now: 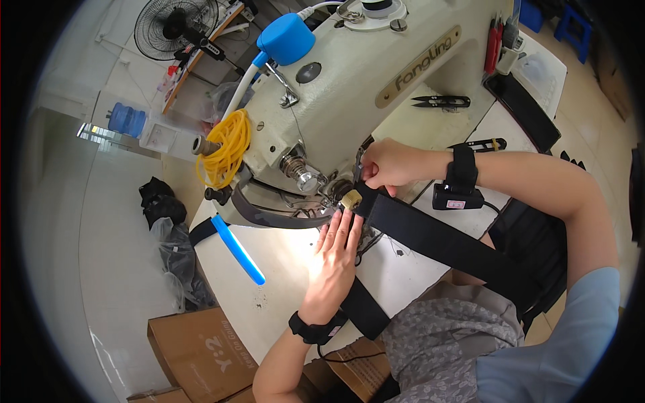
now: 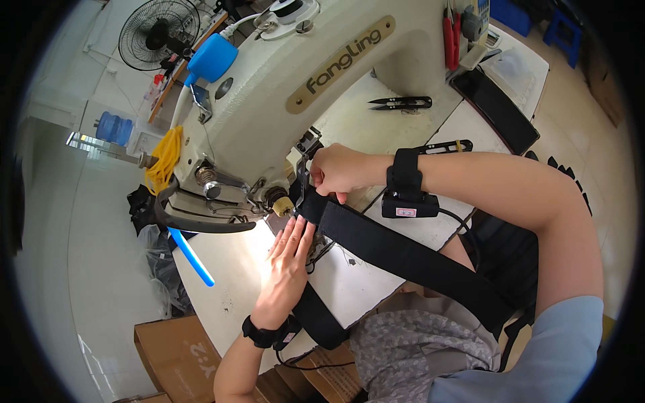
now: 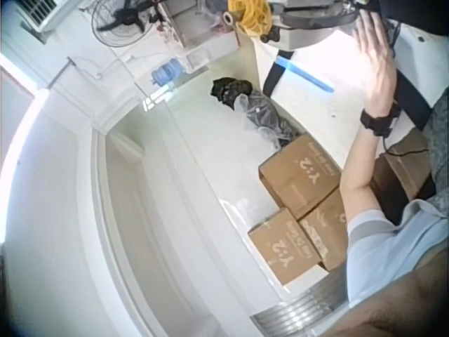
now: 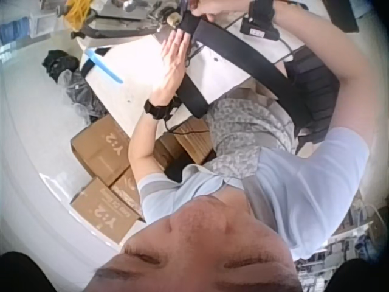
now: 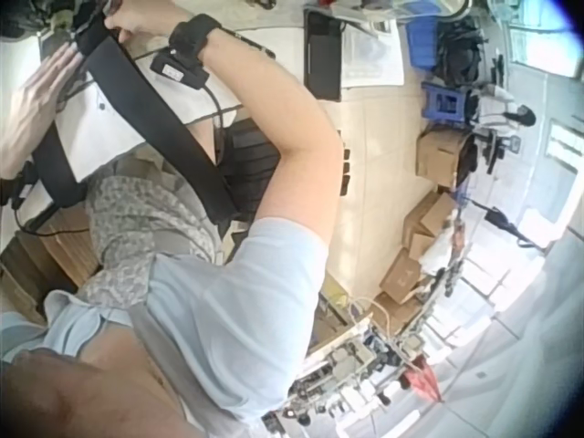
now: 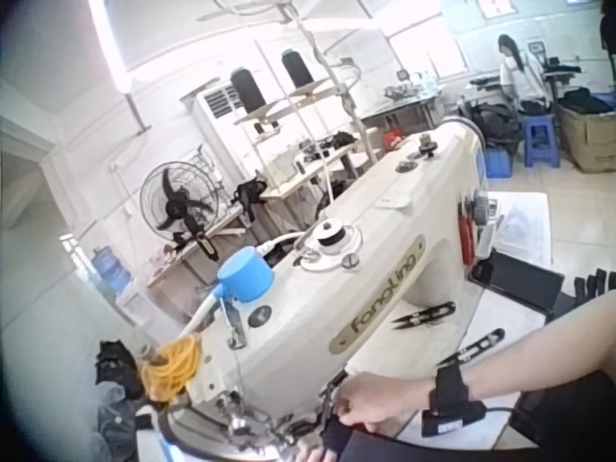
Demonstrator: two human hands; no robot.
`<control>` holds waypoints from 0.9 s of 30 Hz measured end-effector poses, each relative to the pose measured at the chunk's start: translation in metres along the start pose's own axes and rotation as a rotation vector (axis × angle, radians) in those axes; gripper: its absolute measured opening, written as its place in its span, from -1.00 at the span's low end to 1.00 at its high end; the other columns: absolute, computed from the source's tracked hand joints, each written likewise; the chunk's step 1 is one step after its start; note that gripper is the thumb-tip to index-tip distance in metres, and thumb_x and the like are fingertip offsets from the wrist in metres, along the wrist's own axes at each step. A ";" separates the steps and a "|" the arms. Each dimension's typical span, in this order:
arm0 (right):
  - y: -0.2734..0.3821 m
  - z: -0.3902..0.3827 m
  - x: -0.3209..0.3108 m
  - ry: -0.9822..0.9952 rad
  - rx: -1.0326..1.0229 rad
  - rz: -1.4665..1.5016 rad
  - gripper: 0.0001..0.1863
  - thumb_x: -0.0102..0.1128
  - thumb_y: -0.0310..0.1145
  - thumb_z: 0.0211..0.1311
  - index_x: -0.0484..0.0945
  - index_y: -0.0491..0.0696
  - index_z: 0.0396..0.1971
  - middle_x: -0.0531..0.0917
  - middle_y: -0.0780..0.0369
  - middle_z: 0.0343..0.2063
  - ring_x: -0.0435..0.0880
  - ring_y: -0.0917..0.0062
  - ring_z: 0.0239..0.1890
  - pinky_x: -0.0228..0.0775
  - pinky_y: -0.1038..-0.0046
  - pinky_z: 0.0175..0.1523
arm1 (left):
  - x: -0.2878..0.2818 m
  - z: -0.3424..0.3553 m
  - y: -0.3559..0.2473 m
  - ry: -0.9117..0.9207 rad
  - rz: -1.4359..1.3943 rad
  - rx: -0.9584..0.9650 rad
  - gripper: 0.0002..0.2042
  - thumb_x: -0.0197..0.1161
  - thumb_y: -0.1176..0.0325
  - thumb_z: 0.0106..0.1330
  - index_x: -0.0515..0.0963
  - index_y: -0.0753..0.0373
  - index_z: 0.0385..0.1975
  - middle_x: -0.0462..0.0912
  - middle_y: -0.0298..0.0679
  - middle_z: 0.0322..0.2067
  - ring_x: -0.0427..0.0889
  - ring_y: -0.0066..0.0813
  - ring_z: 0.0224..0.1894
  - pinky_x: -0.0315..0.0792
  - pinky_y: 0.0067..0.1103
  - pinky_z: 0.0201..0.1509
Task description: The person operates a sewing machine to stitch a long black fabric strap. They guide the strap through the machine, then use scissors to trim the excess material and threads from the seam.
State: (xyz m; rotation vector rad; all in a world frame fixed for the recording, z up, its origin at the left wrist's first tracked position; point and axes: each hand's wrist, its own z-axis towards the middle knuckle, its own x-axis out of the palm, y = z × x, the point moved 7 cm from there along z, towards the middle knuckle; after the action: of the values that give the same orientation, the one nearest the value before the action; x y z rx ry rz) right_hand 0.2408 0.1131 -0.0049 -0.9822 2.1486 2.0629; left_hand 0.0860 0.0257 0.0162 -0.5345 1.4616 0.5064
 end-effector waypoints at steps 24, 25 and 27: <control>0.000 -0.011 -0.001 -0.072 -0.071 0.163 -0.81 0.15 -0.46 0.07 0.59 -0.28 -0.37 0.63 0.19 -0.61 0.61 0.55 -0.75 0.38 0.61 -0.64 | -0.002 0.001 -0.005 -0.080 -0.018 0.033 -0.38 -0.03 0.77 -0.07 0.31 0.43 0.15 0.32 0.12 0.17 0.30 0.00 0.25 0.22 -0.24 0.31; -0.003 -0.012 -0.002 -0.038 -0.042 0.190 -0.78 0.15 -0.44 0.11 0.59 -0.29 -0.33 0.62 0.19 -0.62 0.61 0.54 -0.74 0.39 0.60 -0.65 | -0.001 0.002 -0.005 -0.083 -0.020 0.032 -0.38 -0.03 0.77 -0.07 0.30 0.43 0.16 0.31 0.11 0.18 0.30 -0.01 0.26 0.20 -0.24 0.32; -0.007 -0.013 -0.001 0.068 0.017 0.251 -0.73 0.13 -0.40 0.17 0.59 -0.31 -0.25 0.61 0.18 -0.62 0.61 0.55 -0.73 0.39 0.61 -0.65 | 0.000 0.003 -0.005 -0.073 -0.006 0.029 -0.40 -0.03 0.72 -0.02 0.29 0.42 0.17 0.32 0.09 0.18 0.28 -0.04 0.27 0.18 -0.26 0.34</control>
State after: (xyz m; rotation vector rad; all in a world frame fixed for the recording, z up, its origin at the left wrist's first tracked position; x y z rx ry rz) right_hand 0.2501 0.1026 -0.0092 -0.8293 2.4324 2.1377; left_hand 0.0914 0.0241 0.0169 -0.4929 1.3955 0.4942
